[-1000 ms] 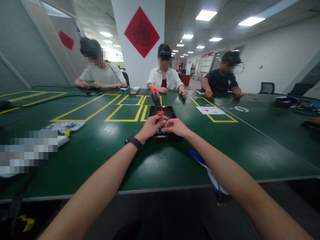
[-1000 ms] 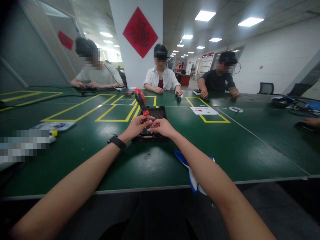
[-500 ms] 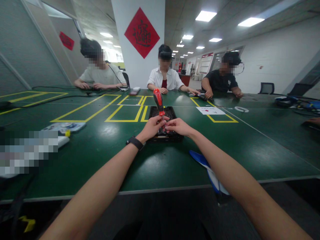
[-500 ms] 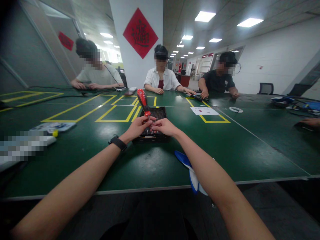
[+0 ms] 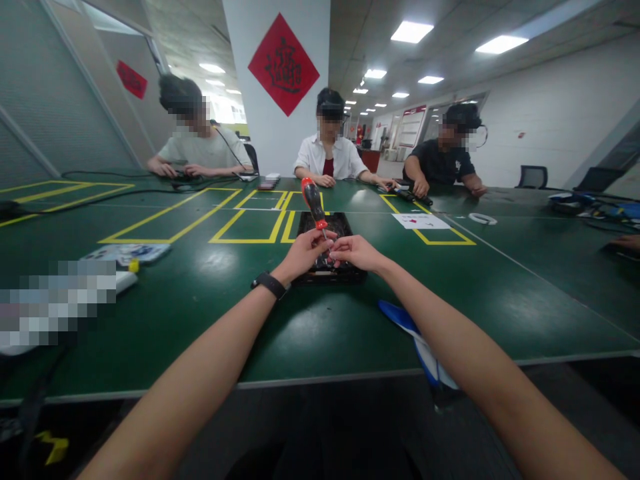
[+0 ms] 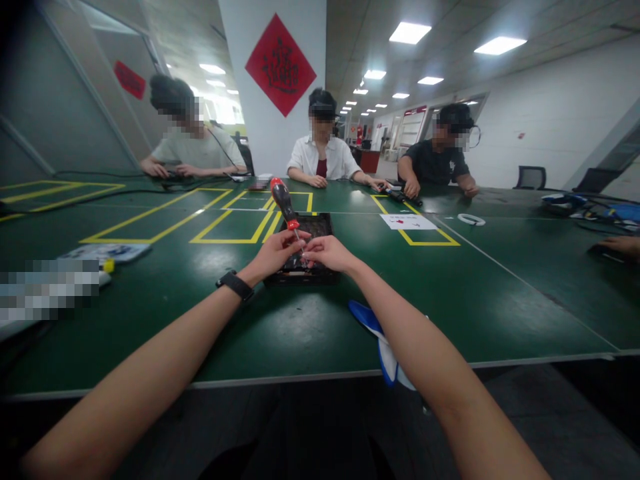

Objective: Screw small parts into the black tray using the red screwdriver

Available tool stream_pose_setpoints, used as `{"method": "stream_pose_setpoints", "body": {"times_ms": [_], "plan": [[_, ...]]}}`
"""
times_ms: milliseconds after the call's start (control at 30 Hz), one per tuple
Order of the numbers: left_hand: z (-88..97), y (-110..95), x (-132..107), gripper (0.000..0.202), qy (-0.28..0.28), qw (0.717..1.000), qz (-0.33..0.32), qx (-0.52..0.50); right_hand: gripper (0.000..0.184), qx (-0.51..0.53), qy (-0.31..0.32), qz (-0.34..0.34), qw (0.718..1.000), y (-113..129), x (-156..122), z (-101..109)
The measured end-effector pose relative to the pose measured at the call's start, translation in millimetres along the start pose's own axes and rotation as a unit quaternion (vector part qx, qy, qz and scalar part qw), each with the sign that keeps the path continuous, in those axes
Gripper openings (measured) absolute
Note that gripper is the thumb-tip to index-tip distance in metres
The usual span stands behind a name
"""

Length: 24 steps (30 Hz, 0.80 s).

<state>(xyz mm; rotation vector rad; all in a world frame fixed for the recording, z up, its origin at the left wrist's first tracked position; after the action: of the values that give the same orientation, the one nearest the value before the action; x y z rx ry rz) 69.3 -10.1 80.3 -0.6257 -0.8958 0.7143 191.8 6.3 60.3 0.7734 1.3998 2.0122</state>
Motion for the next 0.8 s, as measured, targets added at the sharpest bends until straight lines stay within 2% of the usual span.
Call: {"method": "stream_pose_setpoints", "body": {"times_ms": [167, 400, 500, 633, 800], "plan": [[1.2, -2, 0, 0.032, -0.007, 0.999, 0.013, 0.05, 0.025, -0.008, -0.003, 0.008, 1.0, 0, 0, -1], [0.0, -3, 0, 0.031, 0.011, 0.998, -0.03, 0.044, 0.027, -0.005, -0.005, 0.017, 1.0, -2, 2, 1], [3.3, 1, 0, 0.032, -0.01, 1.0, -0.013, -0.001, 0.02, -0.031, -0.023, 0.006, 0.999, 1, 2, 5], [9.4, 10, 1, 0.03, -0.066, 0.991, 0.019, -0.116, 0.014, -0.078, -0.056, 0.017, 0.995, 5, 0, 10], [13.3, 17, 2, 0.029, -0.101, 0.977, 0.018, -0.185, 0.013, -0.088, -0.037, 0.028, 0.995, 5, 0, 6]]}}
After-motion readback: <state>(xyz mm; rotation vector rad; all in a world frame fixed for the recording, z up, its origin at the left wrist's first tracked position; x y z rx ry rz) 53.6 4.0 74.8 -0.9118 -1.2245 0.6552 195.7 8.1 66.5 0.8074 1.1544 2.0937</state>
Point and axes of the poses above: each hand's wrist, its own x-axis towards the middle knuckle, its own z-axis out of the back of the hand, y = z × x, the point moved 6 cm from there along x, towards the middle knuckle, and after that the axes turned 8 degrees about y, right-handed, at the moved point
